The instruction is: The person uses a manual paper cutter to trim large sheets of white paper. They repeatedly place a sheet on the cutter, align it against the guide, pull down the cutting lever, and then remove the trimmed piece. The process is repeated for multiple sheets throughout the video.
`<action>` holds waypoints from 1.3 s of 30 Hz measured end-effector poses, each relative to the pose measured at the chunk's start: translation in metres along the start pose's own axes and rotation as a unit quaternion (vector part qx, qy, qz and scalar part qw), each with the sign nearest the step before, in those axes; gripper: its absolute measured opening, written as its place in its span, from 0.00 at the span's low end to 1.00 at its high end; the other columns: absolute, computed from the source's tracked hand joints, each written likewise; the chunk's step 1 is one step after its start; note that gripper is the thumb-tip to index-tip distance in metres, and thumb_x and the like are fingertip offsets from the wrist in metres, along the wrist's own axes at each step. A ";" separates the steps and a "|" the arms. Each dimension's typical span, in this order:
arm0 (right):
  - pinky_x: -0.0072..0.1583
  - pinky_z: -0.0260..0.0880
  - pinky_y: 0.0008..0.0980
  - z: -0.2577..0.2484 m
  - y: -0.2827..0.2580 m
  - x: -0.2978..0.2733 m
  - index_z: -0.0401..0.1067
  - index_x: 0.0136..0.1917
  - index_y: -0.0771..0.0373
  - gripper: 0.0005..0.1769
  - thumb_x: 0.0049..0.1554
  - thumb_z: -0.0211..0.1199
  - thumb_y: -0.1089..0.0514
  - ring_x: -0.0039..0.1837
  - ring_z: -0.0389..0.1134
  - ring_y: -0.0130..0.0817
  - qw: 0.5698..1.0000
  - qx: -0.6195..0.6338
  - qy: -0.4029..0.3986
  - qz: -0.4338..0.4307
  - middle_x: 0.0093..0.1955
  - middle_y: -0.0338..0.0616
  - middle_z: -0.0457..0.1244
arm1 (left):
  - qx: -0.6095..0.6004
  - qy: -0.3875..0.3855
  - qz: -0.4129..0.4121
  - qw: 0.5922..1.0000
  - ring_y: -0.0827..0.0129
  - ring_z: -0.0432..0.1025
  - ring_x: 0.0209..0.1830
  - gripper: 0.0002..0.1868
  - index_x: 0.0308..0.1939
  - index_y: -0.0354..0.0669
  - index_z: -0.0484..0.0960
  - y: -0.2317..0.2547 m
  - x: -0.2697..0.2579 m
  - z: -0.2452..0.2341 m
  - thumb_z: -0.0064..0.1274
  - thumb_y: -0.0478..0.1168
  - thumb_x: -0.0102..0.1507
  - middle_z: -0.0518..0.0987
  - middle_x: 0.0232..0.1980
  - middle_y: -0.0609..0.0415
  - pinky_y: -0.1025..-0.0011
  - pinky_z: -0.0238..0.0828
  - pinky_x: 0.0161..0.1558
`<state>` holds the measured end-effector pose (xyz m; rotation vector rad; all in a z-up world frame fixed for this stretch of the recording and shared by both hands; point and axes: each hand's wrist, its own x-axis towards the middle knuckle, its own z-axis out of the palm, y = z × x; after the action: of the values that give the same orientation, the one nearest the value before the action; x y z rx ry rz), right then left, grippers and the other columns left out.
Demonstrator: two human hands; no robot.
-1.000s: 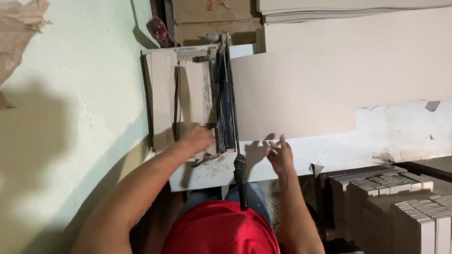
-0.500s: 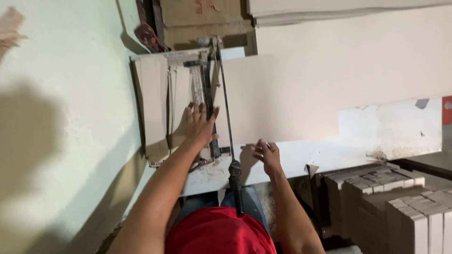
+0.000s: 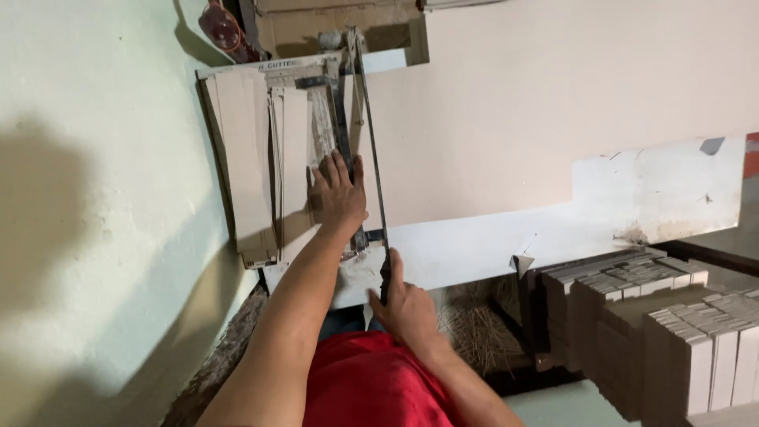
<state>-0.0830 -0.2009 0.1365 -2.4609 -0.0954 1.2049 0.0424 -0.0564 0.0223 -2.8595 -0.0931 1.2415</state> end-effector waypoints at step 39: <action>0.54 0.81 0.42 0.031 0.168 0.147 0.62 0.63 0.62 0.16 0.67 0.58 0.52 0.53 0.75 0.46 0.724 0.664 0.127 0.137 0.52 0.46 0.63 | 0.069 0.144 0.254 0.954 0.58 0.64 0.61 0.18 0.65 0.59 0.68 -0.076 -0.017 0.049 0.39 0.52 0.72 0.68 0.62 0.52 0.59 0.57 0.59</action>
<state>-0.0337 -0.3116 -0.0540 -1.2708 0.9151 0.5630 -0.0081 0.0179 0.0044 -2.9919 0.7439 0.8053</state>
